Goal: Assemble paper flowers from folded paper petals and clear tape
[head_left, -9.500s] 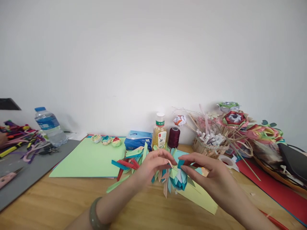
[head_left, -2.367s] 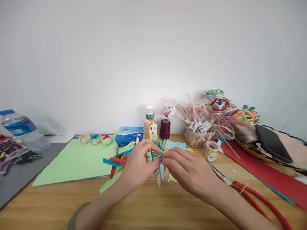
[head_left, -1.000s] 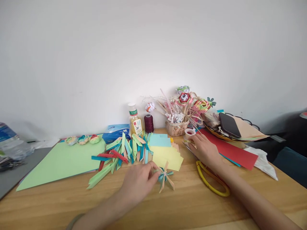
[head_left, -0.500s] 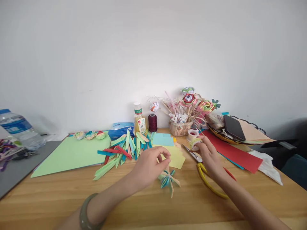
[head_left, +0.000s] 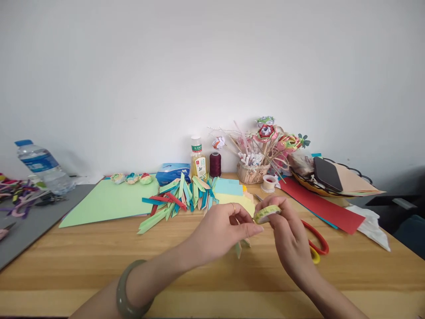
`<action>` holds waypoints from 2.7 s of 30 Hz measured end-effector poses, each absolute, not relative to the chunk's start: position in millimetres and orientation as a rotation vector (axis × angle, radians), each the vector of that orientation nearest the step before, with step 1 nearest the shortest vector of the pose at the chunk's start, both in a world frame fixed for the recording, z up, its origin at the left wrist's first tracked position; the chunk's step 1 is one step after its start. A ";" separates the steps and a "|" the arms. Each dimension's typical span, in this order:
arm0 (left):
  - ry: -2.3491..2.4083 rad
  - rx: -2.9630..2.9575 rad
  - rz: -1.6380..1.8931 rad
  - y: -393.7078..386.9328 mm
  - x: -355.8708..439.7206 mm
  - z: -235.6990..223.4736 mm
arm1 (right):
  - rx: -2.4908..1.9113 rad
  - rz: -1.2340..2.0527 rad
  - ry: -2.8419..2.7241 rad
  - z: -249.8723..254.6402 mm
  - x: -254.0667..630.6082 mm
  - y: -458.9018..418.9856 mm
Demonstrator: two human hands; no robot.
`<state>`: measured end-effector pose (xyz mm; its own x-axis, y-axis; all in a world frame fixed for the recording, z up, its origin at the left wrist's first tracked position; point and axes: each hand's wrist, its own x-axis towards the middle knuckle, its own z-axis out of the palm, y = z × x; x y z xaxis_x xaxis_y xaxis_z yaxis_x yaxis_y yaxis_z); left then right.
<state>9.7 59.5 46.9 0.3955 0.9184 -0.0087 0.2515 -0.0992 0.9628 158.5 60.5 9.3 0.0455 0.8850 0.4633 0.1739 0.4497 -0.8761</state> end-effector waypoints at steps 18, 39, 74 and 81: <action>0.982 1.444 0.584 50.7 6.0 59.4 | -0.946 0.379 -1.666 1.2 166.1 42.2; 1.009 1.437 0.557 64.2 13.1 41.1 | -1.107 0.514 -2.060 11.9 204.7 31.8; 0.686 0.602 0.816 65.9 -22.3 -21.3 | -1.209 0.957 -1.631 27.9 205.4 41.2; 0.613 0.445 0.764 62.3 -22.2 -18.9 | -1.252 0.996 -1.524 26.0 199.9 43.2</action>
